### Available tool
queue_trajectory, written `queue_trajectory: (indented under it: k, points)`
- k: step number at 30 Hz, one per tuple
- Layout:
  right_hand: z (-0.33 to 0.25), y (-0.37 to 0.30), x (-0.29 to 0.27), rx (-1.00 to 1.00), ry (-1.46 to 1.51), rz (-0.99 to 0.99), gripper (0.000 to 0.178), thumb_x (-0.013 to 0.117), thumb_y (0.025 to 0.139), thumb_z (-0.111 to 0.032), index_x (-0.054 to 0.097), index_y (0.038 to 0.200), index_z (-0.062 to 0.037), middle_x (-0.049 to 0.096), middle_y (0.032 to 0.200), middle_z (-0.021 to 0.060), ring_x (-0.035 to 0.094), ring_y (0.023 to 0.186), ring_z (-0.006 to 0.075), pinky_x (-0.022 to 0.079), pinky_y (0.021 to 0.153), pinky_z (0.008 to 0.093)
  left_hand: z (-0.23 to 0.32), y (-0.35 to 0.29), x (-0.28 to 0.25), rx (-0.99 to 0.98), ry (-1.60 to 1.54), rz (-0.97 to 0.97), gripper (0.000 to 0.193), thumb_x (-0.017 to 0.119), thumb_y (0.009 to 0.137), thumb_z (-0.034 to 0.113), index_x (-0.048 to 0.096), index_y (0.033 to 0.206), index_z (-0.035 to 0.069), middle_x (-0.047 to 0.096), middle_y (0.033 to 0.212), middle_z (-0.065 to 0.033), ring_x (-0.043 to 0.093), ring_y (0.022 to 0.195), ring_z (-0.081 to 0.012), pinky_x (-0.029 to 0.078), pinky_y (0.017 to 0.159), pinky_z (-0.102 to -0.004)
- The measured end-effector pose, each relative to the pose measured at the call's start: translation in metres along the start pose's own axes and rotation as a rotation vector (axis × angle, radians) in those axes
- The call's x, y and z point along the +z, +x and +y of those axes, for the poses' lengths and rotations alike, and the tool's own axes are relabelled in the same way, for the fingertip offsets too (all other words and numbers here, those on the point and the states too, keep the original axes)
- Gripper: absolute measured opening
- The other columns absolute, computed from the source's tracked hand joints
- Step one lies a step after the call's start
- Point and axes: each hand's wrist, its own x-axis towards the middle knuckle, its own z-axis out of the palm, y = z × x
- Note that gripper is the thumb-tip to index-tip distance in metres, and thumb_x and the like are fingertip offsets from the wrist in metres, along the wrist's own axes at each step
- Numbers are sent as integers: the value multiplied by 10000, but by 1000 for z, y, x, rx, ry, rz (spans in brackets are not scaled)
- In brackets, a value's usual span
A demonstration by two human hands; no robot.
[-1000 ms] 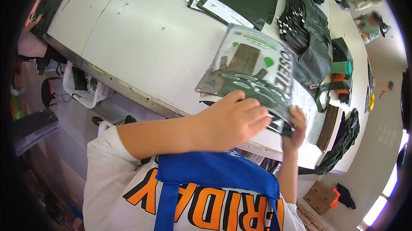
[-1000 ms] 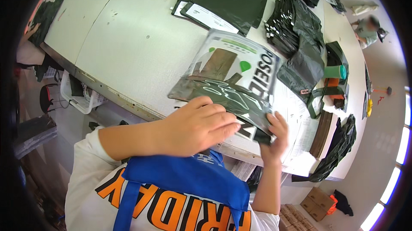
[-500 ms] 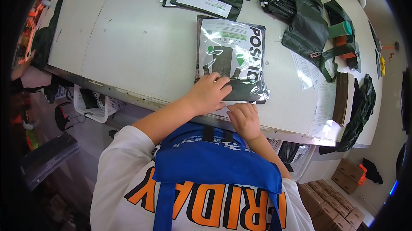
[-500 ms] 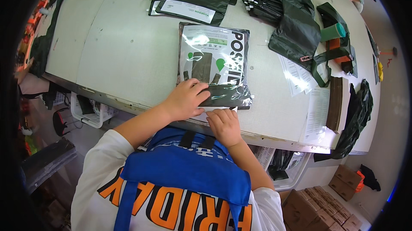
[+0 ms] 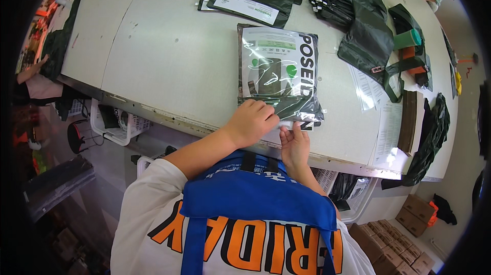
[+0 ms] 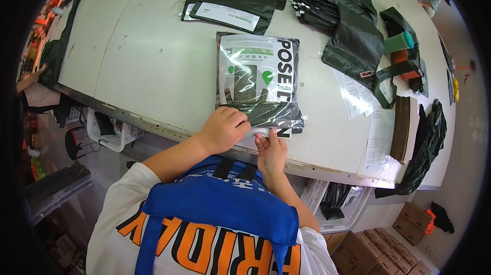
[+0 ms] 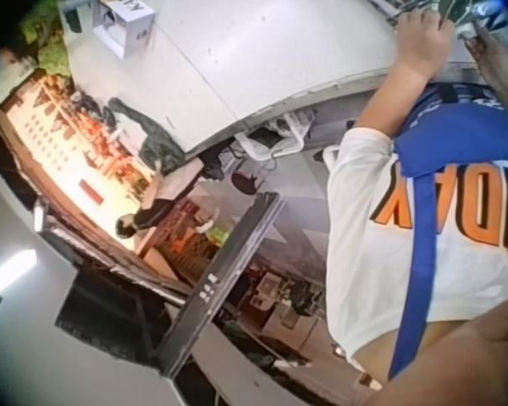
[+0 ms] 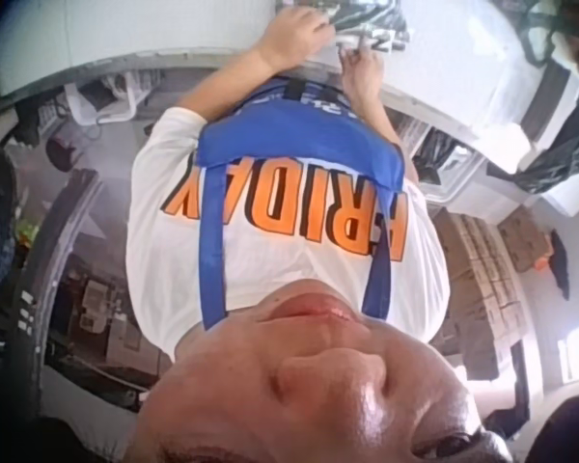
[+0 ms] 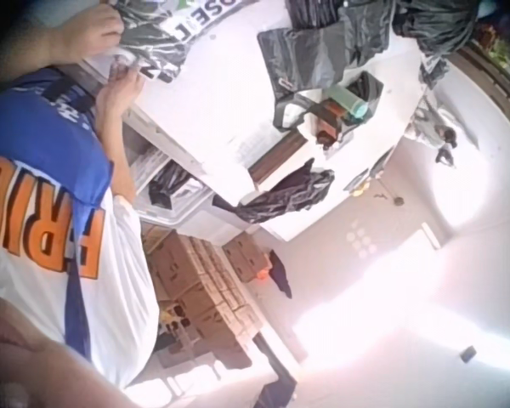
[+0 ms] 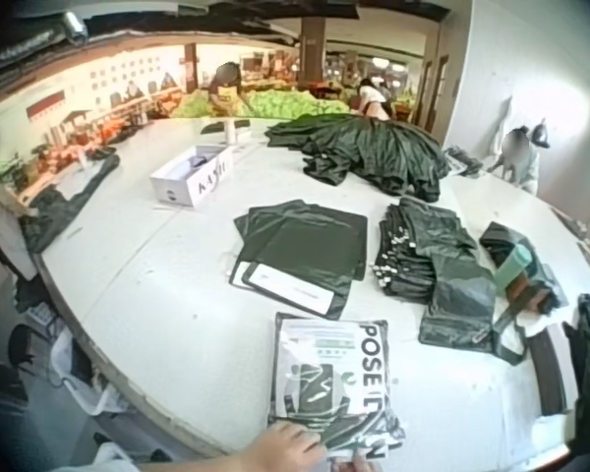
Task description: The person folds a large green tarp on a white table. They smooth the fabric, fold it into a compact rectangle, and place it into a clear plastic bag. The person then picks up another tarp from a nearby basket to repeat the process.
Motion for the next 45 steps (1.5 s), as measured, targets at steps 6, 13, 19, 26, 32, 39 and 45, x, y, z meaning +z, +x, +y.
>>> queue_trajectory:
  k: [6, 13, 19, 26, 32, 39, 45]
  points:
    - [-2, 1, 1, 57, -134, -33, 192, 521, 984, -219, 542, 1058, -43, 639, 853, 69, 665, 743, 190, 535, 634, 280, -2, -3, 7, -15, 9, 32, 128, 658, 699, 136, 611, 811, 97, 561, 900, -27, 557, 859, -224, 440, 718, -361]
    - [-27, -24, 25, -1184, -1487, -566, 210, 657, 797, -74, 592, 992, -30, 600, 937, 128, 578, 903, 323, 449, 833, 431, -2, 6, -2, -86, -4, 178, 78, 595, 721, 147, 600, 792, 115, 553, 859, -6, 547, 826, -207, 427, 711, -350]
    - [-25, 15, 52, -1076, -1903, -560, 438, 571, 854, -305, 580, 1203, -41, 531, 1248, 227, 503, 1171, 377, 354, 998, 516, -4, 7, -7, -40, -51, 163, 140, 634, 710, 94, 633, 847, 67, 575, 891, -31, 570, 849, -233, 453, 723, -364]
    - [-11, 41, 58, -1479, -1892, -420, 517, 518, 862, -301, 513, 1326, -74, 445, 1372, 230, 354, 1315, 436, 209, 1024, 689, 2, 2, -1, -33, -61, 91, 109, 614, 706, 92, 623, 813, 75, 557, 859, -34, 554, 834, -233, 443, 737, -360]
    - [-7, 57, 59, -1235, -2033, -277, 581, 501, 871, -301, 417, 1396, -67, 324, 1451, 228, 205, 1333, 568, 151, 1050, 687, -5, -5, 8, -88, -100, 44, 181, 648, 736, 108, 597, 905, 70, 554, 1018, -77, 536, 1015, -289, 433, 878, -432]
    - [-42, -4, 5, -927, -1880, -784, 423, 628, 778, -114, 564, 1190, -39, 541, 1232, 183, 503, 1122, 391, 351, 1029, 478, 2, -30, 28, -169, -157, -208, 811, 766, 713, 255, 357, 1406, 154, 252, 1495, -179, 200, 1387, -437, 199, 1088, -621]
    - [-76, 31, -40, -952, -1313, -50, 341, 574, 874, -143, 567, 1189, -12, 586, 1148, 147, 529, 1068, 284, 390, 963, 392, -5, -38, 59, -38, 282, -142, 577, 560, 848, 104, 427, 1395, 226, 287, 1512, -106, 273, 1362, -417, 266, 1057, -613]
